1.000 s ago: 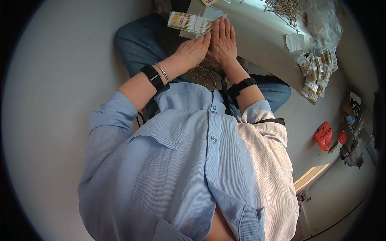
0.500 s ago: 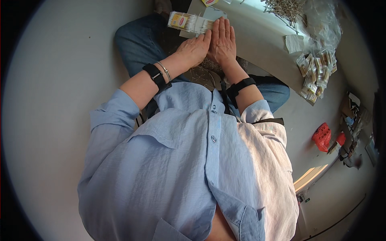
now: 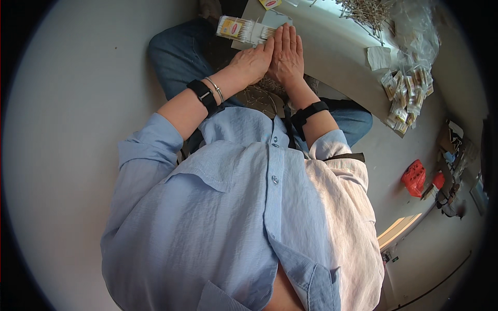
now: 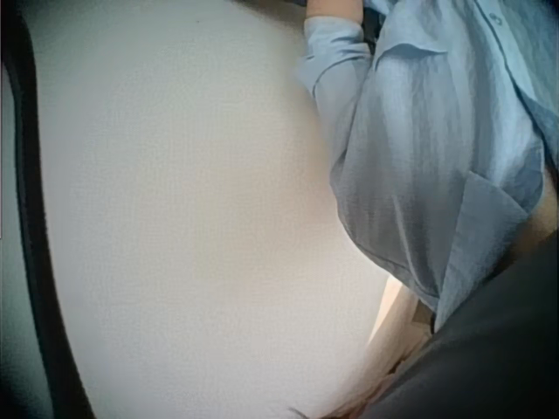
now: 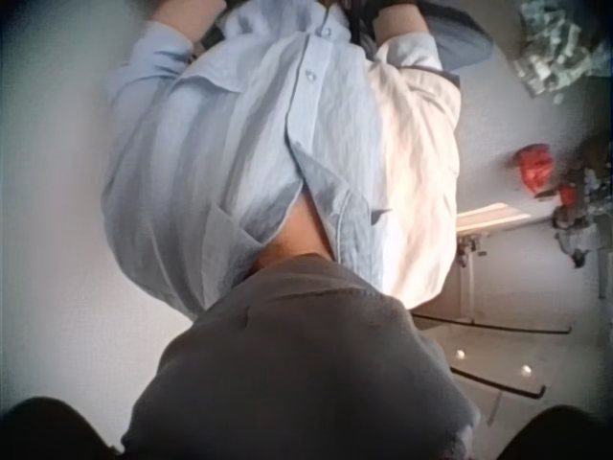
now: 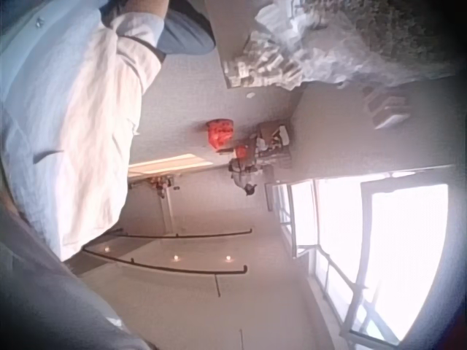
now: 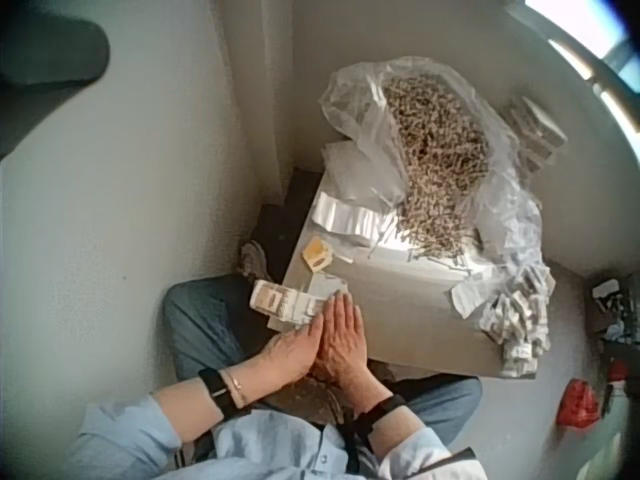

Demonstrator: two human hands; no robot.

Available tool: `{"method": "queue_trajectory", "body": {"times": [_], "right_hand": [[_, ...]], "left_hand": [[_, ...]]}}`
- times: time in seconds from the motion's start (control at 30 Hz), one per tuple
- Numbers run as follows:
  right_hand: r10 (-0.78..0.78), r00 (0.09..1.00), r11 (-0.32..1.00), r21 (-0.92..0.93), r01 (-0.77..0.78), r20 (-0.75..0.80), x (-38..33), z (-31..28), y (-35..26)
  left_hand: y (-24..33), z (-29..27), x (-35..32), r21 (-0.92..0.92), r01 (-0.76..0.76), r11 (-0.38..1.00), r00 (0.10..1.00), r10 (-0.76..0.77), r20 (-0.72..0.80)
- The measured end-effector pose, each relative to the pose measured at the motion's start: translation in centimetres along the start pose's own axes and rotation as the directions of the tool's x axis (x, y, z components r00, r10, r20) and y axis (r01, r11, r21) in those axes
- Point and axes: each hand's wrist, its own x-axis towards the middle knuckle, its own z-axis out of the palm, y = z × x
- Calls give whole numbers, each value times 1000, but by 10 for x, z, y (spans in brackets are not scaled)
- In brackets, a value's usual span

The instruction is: Manually sorting cotton swabs or similar hygienic products into small plastic bags and sealing them.

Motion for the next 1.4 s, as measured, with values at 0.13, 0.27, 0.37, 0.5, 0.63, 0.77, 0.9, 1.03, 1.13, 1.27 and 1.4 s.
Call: {"method": "queue_trajectory", "body": {"times": [0.13,0.27,0.37,0.5,0.63,0.77,0.9,1.03,1.13,1.27,1.4], "right_hand": [[-7,1000,1000,-1,7,-2,-1,1,1],[3,1000,1000,-31,-3,21,0,-1,0],[4,999,999,-53,-2,34,1,0,0],[-2,999,999,-54,4,40,1,0,0],[-9,999,999,-40,11,41,0,-1,0],[-6,999,999,-38,7,38,0,0,0],[-5,1000,1000,-22,6,27,-1,1,1],[-12,1000,999,-39,13,18,-1,3,2],[-12,1000,1000,7,12,9,-1,2,1],[-10,1000,999,-32,10,22,-2,1,0],[-11,1000,999,-42,12,19,-2,1,0]], "left_hand": [[-2,4,4,7,10,1000,1000,-10,4],[2,-2,5,-4,31,1000,998,-31,49],[1,-5,7,-30,55,998,996,-53,68],[2,-6,8,-11,54,998,997,-53,60],[1,-6,10,-10,60,998,995,-59,79],[0,-3,13,-10,57,998,996,-56,76],[0,-2,12,40,19,999,1000,-19,22],[0,-4,13,26,28,999,999,-28,24],[1,-6,13,-25,61,998,998,-61,32],[2,-8,14,-28,83,996,995,-81,65],[1,-8,14,-21,77,997,996,-76,55]]}}
